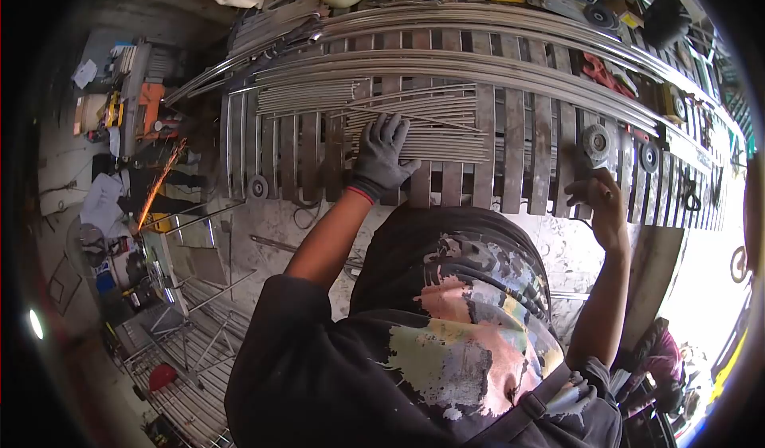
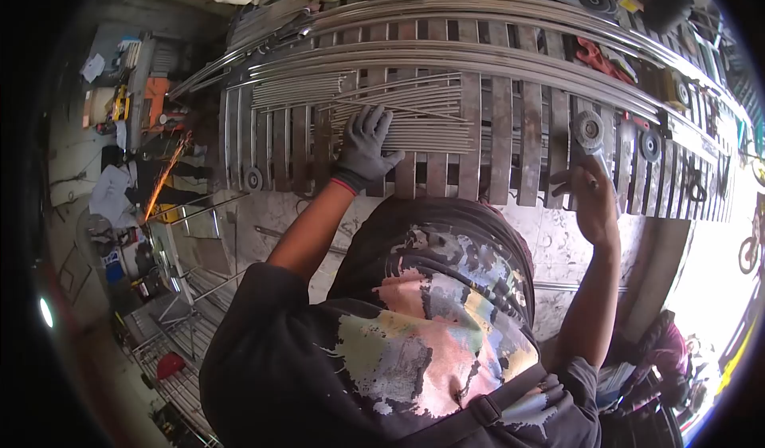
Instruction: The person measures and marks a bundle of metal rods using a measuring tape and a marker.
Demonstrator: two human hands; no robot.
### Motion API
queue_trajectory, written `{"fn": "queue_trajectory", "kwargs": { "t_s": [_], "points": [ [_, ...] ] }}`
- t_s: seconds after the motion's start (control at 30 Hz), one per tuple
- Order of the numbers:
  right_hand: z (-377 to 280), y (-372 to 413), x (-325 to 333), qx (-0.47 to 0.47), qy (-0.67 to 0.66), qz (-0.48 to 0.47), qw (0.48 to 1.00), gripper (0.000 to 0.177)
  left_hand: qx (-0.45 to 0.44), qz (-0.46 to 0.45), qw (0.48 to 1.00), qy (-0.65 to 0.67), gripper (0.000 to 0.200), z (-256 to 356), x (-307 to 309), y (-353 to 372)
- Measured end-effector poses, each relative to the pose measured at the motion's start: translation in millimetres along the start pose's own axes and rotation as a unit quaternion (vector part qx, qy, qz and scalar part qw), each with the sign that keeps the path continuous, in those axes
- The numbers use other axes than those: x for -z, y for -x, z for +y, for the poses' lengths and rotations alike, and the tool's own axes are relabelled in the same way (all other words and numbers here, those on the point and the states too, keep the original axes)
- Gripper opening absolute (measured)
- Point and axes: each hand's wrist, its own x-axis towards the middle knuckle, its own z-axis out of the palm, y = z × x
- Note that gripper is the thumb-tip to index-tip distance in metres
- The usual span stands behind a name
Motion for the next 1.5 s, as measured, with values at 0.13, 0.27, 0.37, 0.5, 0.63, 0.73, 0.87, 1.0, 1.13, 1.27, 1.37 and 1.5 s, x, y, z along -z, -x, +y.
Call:
{"fn": "queue_trajectory", "kwargs": {
  "t_s": [0.13, 0.27, 0.37, 0.5, 0.63, 0.73, 0.87, 1.0, 1.13, 1.27, 1.37, 1.5],
  "points": [
    [-39.5, -22.1, -62.9, 0.033, 0.316, -0.052, 0.947, 0.013, 0.034, -0.003, 0.999, -0.014, 0.088, 0.8, -13.8, 13.8],
    [-66.2, -30.1, -103.9, 0.115, 0.369, -0.082, 0.918, 0.024, 0.053, 0.033, 0.998, -0.001, 0.071, 11.3, -6.2, 25.1],
    [-60.7, -39.4, -117.9, 0.232, 0.387, -0.080, 0.889, 0.027, 0.057, 0.034, 0.997, 0.029, 0.061, 8.9, -13.2, 37.2],
    [-71.8, -37.9, -135.1, 0.189, 0.393, -0.088, 0.896, 0.056, 0.034, 0.081, 0.992, 0.092, 0.051, 3.7, -14.9, 44.4],
    [-65.0, -35.0, -147.2, 0.167, 0.402, -0.082, 0.897, 0.053, 0.002, 0.070, 0.993, 0.092, 0.047, -7.3, -10.6, 48.1],
    [-67.6, -26.1, -154.2, 0.139, 0.413, -0.084, 0.896, 0.047, -0.047, 0.068, 0.994, 0.073, 0.051, -21.4, -13.5, 49.8],
    [-48.2, -2.6, -130.5, 0.043, 0.440, -0.059, 0.895, 0.032, -0.051, 0.068, 0.993, 0.083, 0.054, -29.3, -14.1, 49.4],
    [-40.1, 36.7, -74.3, -0.060, 0.498, 0.068, 0.862, 0.020, -0.042, 0.062, 0.996, 0.053, 0.055, -27.9, -21.0, 42.7],
    [-48.3, 78.3, -34.5, -0.119, 0.470, 0.140, 0.863, 0.024, -0.067, 0.071, 0.993, 0.065, 0.054, -28.3, -22.3, 39.8],
    [-42.8, 109.8, -20.5, -0.153, 0.464, 0.158, 0.858, 0.030, -0.085, 0.091, 0.990, 0.060, 0.056, -19.9, -21.8, 38.6],
    [-15.2, 122.7, -3.8, -0.122, 0.417, 0.162, 0.886, 0.029, -0.097, 0.103, 0.989, 0.033, 0.057, -12.1, -20.8, 37.9],
    [22.8, 127.6, 10.7, -0.073, 0.427, 0.147, 0.889, 0.026, -0.096, 0.095, 0.991, 0.002, 0.057, -7.8, -18.1, 37.9]
  ]
}}
